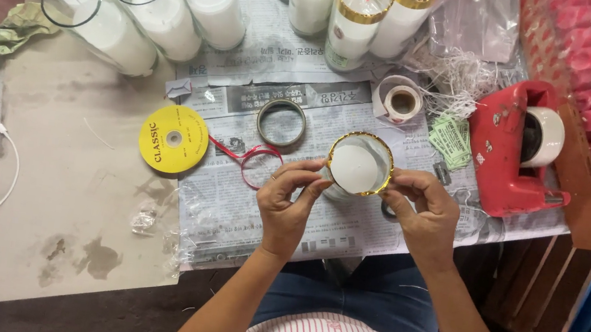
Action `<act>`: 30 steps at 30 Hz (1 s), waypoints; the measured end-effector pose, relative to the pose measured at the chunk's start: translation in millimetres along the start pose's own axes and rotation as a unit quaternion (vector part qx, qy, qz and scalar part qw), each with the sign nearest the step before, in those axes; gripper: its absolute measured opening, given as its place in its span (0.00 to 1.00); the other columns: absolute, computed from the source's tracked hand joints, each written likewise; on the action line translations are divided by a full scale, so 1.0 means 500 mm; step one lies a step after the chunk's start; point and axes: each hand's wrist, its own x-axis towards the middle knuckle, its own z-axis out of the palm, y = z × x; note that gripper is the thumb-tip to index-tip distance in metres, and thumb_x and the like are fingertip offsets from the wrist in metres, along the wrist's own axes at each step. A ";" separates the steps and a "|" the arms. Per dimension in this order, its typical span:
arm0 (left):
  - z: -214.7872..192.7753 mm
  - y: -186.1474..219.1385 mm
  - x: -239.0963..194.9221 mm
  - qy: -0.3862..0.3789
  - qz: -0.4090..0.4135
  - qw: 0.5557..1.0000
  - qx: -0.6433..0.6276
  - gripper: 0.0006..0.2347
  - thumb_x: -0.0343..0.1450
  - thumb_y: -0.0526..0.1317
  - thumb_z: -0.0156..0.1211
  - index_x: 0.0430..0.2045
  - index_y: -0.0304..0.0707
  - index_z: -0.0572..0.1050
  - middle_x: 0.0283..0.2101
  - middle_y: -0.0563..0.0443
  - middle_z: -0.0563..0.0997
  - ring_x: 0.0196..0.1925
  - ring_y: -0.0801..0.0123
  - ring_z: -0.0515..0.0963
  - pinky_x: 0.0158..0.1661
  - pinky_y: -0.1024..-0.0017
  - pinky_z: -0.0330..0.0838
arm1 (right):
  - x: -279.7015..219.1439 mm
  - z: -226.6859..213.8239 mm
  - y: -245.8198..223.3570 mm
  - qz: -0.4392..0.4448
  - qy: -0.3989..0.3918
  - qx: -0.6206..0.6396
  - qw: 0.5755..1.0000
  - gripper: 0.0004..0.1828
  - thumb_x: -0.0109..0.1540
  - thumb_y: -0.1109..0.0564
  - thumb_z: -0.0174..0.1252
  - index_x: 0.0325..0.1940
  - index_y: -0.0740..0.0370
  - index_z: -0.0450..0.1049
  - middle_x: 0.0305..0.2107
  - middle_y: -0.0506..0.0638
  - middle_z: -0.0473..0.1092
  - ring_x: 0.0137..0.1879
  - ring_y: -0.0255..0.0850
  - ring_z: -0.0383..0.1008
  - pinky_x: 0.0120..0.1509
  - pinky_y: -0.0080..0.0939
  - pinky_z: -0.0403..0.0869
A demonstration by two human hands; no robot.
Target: Decorating candle jars by wrapping gold bands and tying red ribbons, then trimming the ribbons with scissors.
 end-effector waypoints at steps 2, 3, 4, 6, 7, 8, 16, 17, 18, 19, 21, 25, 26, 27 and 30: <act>0.000 0.001 0.010 -0.001 -0.002 1.000 -0.003 0.05 0.64 0.29 0.73 0.27 0.30 0.81 0.38 0.40 0.85 0.41 0.61 0.87 0.39 0.76 0.82 | -0.001 0.000 -0.005 0.003 0.002 0.006 1.000 0.11 0.58 0.72 0.67 0.43 0.76 0.73 0.41 0.63 0.76 0.44 0.45 0.82 0.50 0.41 0.82; -0.001 0.001 0.015 -0.005 -0.006 1.000 -0.006 0.05 0.64 0.29 0.73 0.27 0.29 0.81 0.37 0.40 0.85 0.39 0.63 0.87 0.37 0.77 0.82 | -0.001 0.001 -0.007 0.007 0.005 0.012 1.000 0.10 0.59 0.72 0.66 0.42 0.76 0.73 0.40 0.65 0.76 0.44 0.45 0.82 0.49 0.41 0.82; 0.000 0.000 0.019 -0.003 -0.005 1.000 -0.005 0.05 0.64 0.29 0.73 0.27 0.29 0.81 0.37 0.40 0.85 0.39 0.63 0.87 0.37 0.77 0.82 | -0.001 0.003 -0.018 0.007 0.004 0.012 1.000 0.10 0.59 0.72 0.66 0.42 0.76 0.73 0.40 0.65 0.76 0.44 0.45 0.82 0.49 0.41 0.82; 0.000 -0.001 0.024 0.012 0.024 1.000 0.010 0.03 0.68 0.27 0.69 0.30 0.31 0.80 0.35 0.44 0.84 0.36 0.67 0.85 0.34 0.77 0.80 | -0.005 0.007 -0.040 -0.074 0.023 -0.049 0.996 0.04 0.62 0.73 0.63 0.40 0.76 0.75 0.37 0.64 0.75 0.42 0.47 0.81 0.46 0.43 0.80; -0.004 0.000 0.016 0.011 0.024 1.000 0.009 0.03 0.68 0.27 0.69 0.30 0.31 0.80 0.35 0.44 0.84 0.36 0.67 0.85 0.34 0.77 0.80 | -0.015 0.009 -0.050 -0.073 0.024 -0.050 0.996 0.04 0.62 0.73 0.63 0.40 0.76 0.75 0.37 0.64 0.75 0.42 0.47 0.81 0.46 0.43 0.80; -0.007 0.001 0.009 -0.001 0.096 0.993 0.061 0.05 0.65 0.27 0.72 0.29 0.34 0.81 0.34 0.47 0.84 0.34 0.63 0.85 0.32 0.73 0.80 | -0.025 0.010 -0.060 -0.136 0.024 -0.116 0.984 0.04 0.60 0.71 0.66 0.38 0.72 0.78 0.36 0.60 0.77 0.41 0.46 0.81 0.46 0.42 0.80; 0.005 0.030 0.019 -0.093 0.340 0.911 0.216 0.08 0.66 0.33 0.71 0.37 0.43 0.85 0.41 0.52 0.86 0.37 0.63 0.82 0.39 0.71 0.81 | -0.003 0.054 -0.105 -0.288 0.001 -0.213 0.934 0.08 0.55 0.70 0.70 0.37 0.66 0.84 0.34 0.56 0.80 0.38 0.45 0.82 0.44 0.40 0.82; 0.005 0.029 0.027 -0.117 0.347 0.896 0.250 0.06 0.70 0.34 0.66 0.37 0.45 0.84 0.38 0.55 0.83 0.37 0.63 0.79 0.40 0.72 0.79 | 0.004 0.051 -0.104 -0.300 -0.028 -0.266 0.916 0.07 0.58 0.67 0.69 0.40 0.63 0.83 0.35 0.52 0.79 0.39 0.43 0.82 0.45 0.38 0.82; 0.006 0.028 0.034 -0.140 0.354 0.880 0.283 0.05 0.73 0.34 0.60 0.36 0.48 0.82 0.36 0.57 0.81 0.37 0.64 0.77 0.40 0.72 0.76 | 0.011 0.048 -0.103 -0.310 -0.057 -0.318 0.894 0.07 0.60 0.64 0.67 0.42 0.61 0.82 0.36 0.48 0.79 0.41 0.40 0.81 0.46 0.36 0.81; 0.005 0.031 0.037 -0.141 0.354 0.880 0.282 0.05 0.73 0.34 0.60 0.36 0.48 0.82 0.36 0.57 0.81 0.37 0.64 0.77 0.40 0.72 0.76 | 0.014 0.045 -0.106 -0.310 -0.056 -0.319 0.894 0.07 0.60 0.64 0.67 0.42 0.61 0.82 0.36 0.48 0.79 0.41 0.40 0.81 0.46 0.36 0.81; 0.004 0.037 0.042 -0.181 0.328 0.861 0.345 0.06 0.75 0.37 0.55 0.28 0.49 0.77 0.30 0.59 0.76 0.36 0.63 0.73 0.34 0.70 0.68 | 0.019 0.040 -0.113 -0.278 -0.097 -0.389 0.873 0.02 0.65 0.58 0.63 0.41 0.56 0.78 0.33 0.44 0.75 0.37 0.41 0.78 0.41 0.39 0.78; 0.004 0.059 0.056 -0.222 0.325 0.843 0.368 0.08 0.75 0.36 0.52 0.25 0.49 0.73 0.28 0.59 0.73 0.38 0.63 0.73 0.34 0.70 0.65 | 0.042 0.028 -0.115 -0.253 -0.156 -0.410 0.862 0.02 0.66 0.57 0.60 0.39 0.55 0.75 0.30 0.43 0.71 0.35 0.42 0.76 0.39 0.39 0.76; 0.002 0.065 0.059 -0.235 0.325 0.835 0.377 0.08 0.75 0.36 0.51 0.25 0.49 0.72 0.28 0.58 0.73 0.39 0.62 0.73 0.33 0.70 0.65 | 0.046 0.027 -0.113 -0.254 -0.176 -0.410 0.858 0.04 0.66 0.55 0.59 0.37 0.55 0.74 0.30 0.44 0.70 0.35 0.43 0.75 0.39 0.40 0.75; 0.004 0.070 0.061 -0.248 0.326 0.827 0.385 0.08 0.75 0.36 0.50 0.24 0.48 0.71 0.28 0.56 0.73 0.40 0.61 0.73 0.33 0.70 0.65 | 0.049 0.023 -0.112 -0.253 -0.195 -0.412 0.853 0.06 0.66 0.54 0.59 0.36 0.54 0.73 0.30 0.45 0.70 0.36 0.44 0.74 0.39 0.40 0.75; 0.002 0.075 0.065 -0.228 0.345 0.821 0.394 0.03 0.72 0.40 0.60 0.28 0.48 0.76 0.41 0.55 0.82 0.38 0.59 0.75 0.33 0.68 0.69 | 0.045 -0.002 -0.151 -0.244 -0.191 -0.422 0.852 0.08 0.65 0.51 0.59 0.48 0.51 0.76 0.50 0.48 0.71 0.42 0.45 0.78 0.41 0.44 0.76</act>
